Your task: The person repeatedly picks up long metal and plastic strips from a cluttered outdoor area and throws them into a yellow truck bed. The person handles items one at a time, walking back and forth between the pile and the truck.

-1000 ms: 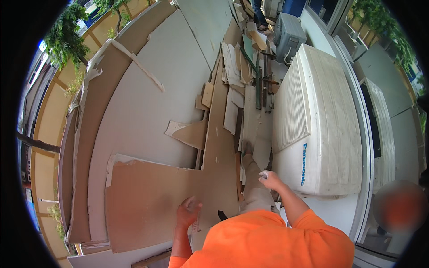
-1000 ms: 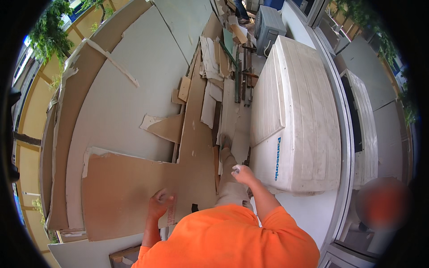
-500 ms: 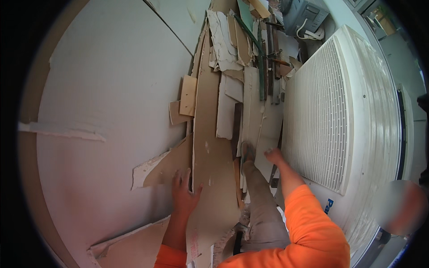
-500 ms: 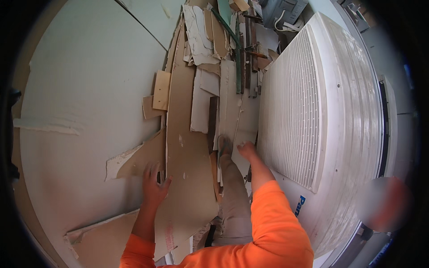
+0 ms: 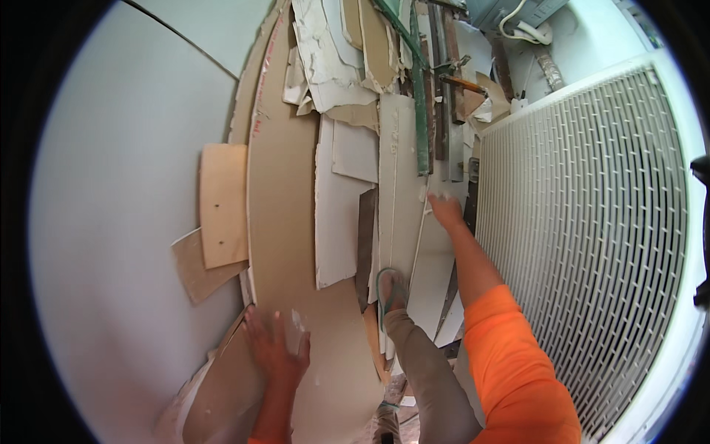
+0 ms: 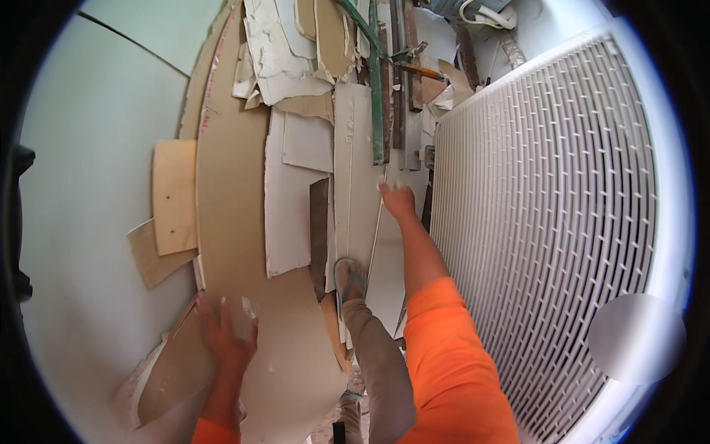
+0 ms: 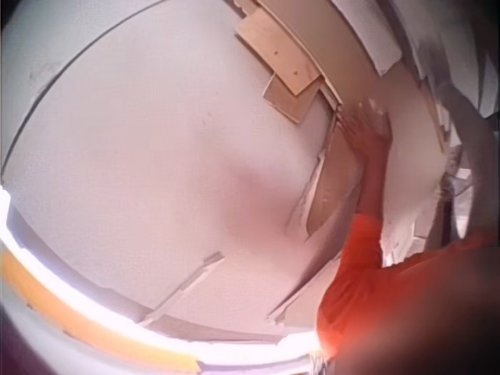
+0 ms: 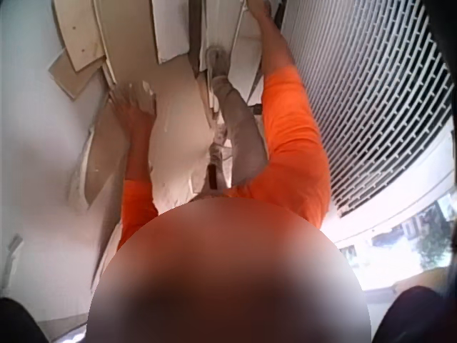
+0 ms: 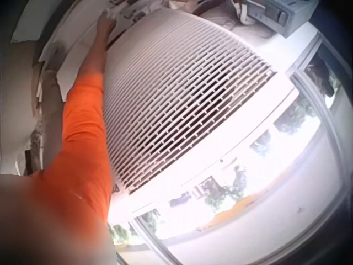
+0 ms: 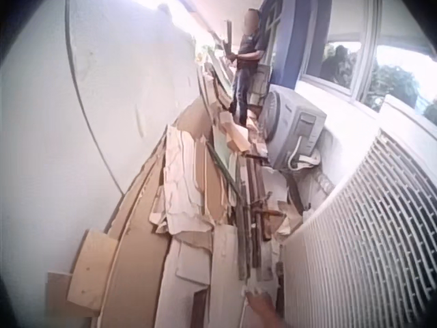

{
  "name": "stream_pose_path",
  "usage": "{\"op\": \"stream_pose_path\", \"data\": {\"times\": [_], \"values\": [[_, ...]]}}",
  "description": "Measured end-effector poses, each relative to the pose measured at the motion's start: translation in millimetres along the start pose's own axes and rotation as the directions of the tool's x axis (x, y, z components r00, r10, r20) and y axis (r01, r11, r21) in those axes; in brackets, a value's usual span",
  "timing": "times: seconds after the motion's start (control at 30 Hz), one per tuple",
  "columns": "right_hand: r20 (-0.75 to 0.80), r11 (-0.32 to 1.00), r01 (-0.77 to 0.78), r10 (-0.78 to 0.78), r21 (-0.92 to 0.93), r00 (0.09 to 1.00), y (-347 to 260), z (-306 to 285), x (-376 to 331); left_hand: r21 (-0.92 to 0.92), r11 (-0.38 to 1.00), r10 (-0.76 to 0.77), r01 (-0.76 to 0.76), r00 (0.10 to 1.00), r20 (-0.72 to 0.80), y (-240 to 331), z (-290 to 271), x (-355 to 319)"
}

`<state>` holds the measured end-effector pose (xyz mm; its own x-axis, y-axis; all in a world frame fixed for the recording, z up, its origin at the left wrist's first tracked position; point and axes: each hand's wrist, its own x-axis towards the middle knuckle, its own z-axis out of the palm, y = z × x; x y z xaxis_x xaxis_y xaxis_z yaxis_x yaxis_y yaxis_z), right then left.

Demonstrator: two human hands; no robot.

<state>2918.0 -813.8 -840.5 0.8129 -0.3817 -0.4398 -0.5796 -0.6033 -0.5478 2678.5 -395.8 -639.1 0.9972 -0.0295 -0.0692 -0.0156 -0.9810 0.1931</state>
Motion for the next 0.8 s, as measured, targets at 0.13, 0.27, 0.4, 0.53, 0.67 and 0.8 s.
{"op": "stream_pose_path", "data": {"times": [0.13, 0.27, 0.4, 0.53, 0.67, 0.8], "values": [[-0.005, 0.996, 0.016, -0.016, 0.088, 1.0, -16, 21, 68, -0.074, 0.997, 0.034, -0.035, 0.999, -0.017, -8, 4, -3], [-0.064, 0.994, -0.046, 0.053, 0.098, 0.997, -18, 45, 119, -0.105, 0.994, 0.035, -0.036, 0.999, -0.01, -7, 2, -1], [0.014, 0.967, -0.137, 0.137, 0.213, 0.99, -14, 55, 140, -0.068, 0.995, 0.067, -0.066, 0.998, 0.015, -6, 0, 0], [0.228, 0.914, -0.169, 0.087, 0.37, 0.97, -24, 42, 140, -0.043, 0.998, 0.051, -0.05, 0.999, 0.019, -7, -1, -2], [0.568, 0.759, -0.341, -0.046, 0.555, 0.822, -44, 22, 127, -0.038, 0.998, 0.042, -0.042, 0.999, 0.014, -7, -2, -3], [0.414, 0.667, -0.178, -0.213, 0.724, 0.885, -67, 24, 95, -0.06, 0.998, 0.027, -0.024, 0.999, 0.044, -7, -3, -2]]}}
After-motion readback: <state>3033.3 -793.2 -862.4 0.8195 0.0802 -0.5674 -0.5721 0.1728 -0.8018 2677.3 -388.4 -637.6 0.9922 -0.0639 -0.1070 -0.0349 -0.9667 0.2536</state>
